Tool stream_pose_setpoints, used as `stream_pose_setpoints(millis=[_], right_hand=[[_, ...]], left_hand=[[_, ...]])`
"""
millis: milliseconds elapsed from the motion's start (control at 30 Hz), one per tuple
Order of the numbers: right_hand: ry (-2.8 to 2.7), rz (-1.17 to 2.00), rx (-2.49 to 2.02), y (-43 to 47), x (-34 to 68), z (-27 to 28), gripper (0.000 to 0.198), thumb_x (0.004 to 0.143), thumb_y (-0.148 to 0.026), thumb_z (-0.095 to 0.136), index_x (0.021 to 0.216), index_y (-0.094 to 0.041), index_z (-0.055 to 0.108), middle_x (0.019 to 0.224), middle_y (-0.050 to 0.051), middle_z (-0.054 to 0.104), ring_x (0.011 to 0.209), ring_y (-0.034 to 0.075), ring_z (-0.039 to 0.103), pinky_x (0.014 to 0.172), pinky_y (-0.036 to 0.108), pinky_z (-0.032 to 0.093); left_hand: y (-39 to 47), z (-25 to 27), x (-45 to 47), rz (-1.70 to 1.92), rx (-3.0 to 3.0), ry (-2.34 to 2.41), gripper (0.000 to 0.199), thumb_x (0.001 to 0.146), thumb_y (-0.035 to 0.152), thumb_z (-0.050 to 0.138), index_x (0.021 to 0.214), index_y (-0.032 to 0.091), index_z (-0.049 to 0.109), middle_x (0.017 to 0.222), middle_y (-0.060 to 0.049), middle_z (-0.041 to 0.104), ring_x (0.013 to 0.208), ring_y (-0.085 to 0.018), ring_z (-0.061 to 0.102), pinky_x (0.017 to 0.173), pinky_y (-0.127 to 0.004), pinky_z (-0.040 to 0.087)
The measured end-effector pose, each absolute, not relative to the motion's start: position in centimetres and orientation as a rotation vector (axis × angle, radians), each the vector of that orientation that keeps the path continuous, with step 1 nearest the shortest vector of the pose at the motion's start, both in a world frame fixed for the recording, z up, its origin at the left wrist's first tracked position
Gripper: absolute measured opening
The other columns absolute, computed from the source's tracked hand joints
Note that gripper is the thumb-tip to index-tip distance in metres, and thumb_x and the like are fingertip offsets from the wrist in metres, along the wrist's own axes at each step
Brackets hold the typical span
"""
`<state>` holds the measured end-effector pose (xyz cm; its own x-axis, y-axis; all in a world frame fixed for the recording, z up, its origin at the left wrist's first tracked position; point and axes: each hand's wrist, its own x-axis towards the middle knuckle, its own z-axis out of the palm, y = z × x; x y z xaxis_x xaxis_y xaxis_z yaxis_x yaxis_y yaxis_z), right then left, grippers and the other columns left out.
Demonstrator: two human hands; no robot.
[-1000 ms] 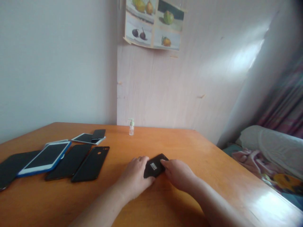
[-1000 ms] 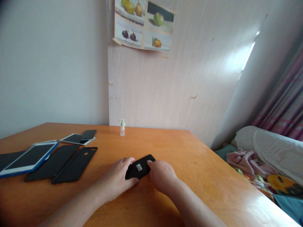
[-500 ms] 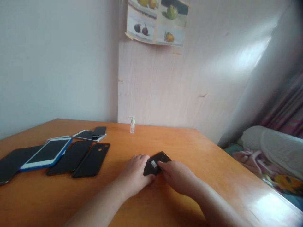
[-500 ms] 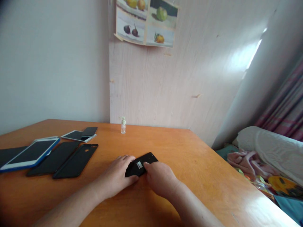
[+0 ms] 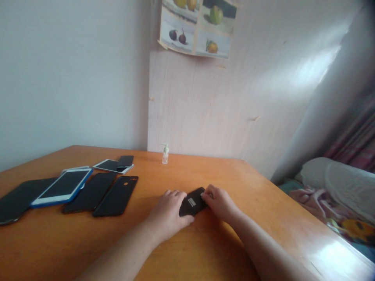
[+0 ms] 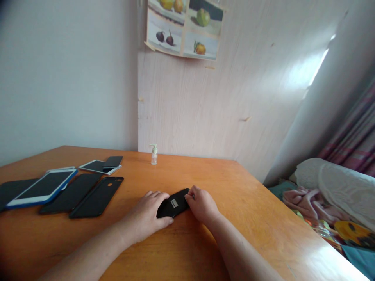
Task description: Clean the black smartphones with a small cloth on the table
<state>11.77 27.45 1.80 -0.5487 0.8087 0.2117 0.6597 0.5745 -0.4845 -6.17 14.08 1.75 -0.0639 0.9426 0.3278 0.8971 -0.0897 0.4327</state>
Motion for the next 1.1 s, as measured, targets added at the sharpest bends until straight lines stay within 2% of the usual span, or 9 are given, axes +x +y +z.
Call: stream_pose_setpoints(millis=[133,300,400,600,833,1100], right_hand=[[-2.333,0.432,-1.284,29.2,12.4,1.0,0.017,0.082,-0.037,0.060,0.085,-0.021,0.056,0.075,0.003,0.066,0.069,0.017,0.057,0.061,0.025,0.036],[-2.361,0.460,-1.256,30.1,12.9,0.9,0.020,0.081,-0.041,0.060,0.078,-0.021,0.058,0.072,0.003,0.065,0.068,0.018,0.057,0.060,0.026,0.035],[-2.340,0.433,-1.223,30.1,12.9,1.0,0.018,0.080,-0.037,0.062,0.075,-0.020,0.058,0.069,0.002,0.062,0.066,0.017,0.056,0.059,0.026,0.035],[-2.336,0.336,-1.183,28.6,12.2,1.6,0.008,0.080,-0.023,0.060,0.074,-0.019,0.059,0.080,0.004,0.060,0.075,0.016,0.056,0.067,0.026,0.039],[-2.500,0.473,-0.705,24.3,10.7,2.2,0.017,0.083,-0.015,0.056,0.084,-0.022,0.071,0.088,0.004,0.063,0.084,0.016,0.059,0.076,0.025,0.045],[-2.640,0.157,-1.026,25.6,11.7,3.2,0.029,0.091,-0.022,0.045,0.098,-0.021,0.073,0.097,0.008,0.070,0.096,0.021,0.061,0.089,0.031,0.042]], left_hand=[[13.9,2.2,-6.1,0.809,2.101,2.090,0.050,0.069,0.050,0.072,0.110,0.024,0.059,0.107,-0.006,0.062,0.103,-0.027,0.054,0.088,-0.037,0.044],[13.1,3.6,-6.9,0.637,2.059,2.161,0.068,0.060,0.068,0.070,0.110,0.022,0.059,0.111,-0.010,0.059,0.107,-0.031,0.053,0.088,-0.038,0.044],[12.7,4.1,-7.9,0.565,2.027,2.194,0.073,0.056,0.069,0.071,0.110,0.021,0.059,0.112,-0.011,0.058,0.108,-0.031,0.053,0.088,-0.038,0.044],[12.7,3.6,-8.8,0.605,2.051,2.118,0.044,0.063,0.051,0.071,0.096,0.023,0.062,0.101,-0.006,0.058,0.097,-0.025,0.057,0.079,-0.031,0.046],[12.7,3.7,-8.0,0.618,2.026,2.130,0.044,0.060,0.055,0.071,0.090,0.022,0.064,0.095,-0.007,0.058,0.090,-0.025,0.059,0.073,-0.031,0.046],[12.9,3.8,-7.3,0.641,2.003,2.175,0.036,0.062,0.047,0.069,0.087,0.022,0.063,0.095,-0.008,0.060,0.091,-0.026,0.060,0.075,-0.033,0.047]])
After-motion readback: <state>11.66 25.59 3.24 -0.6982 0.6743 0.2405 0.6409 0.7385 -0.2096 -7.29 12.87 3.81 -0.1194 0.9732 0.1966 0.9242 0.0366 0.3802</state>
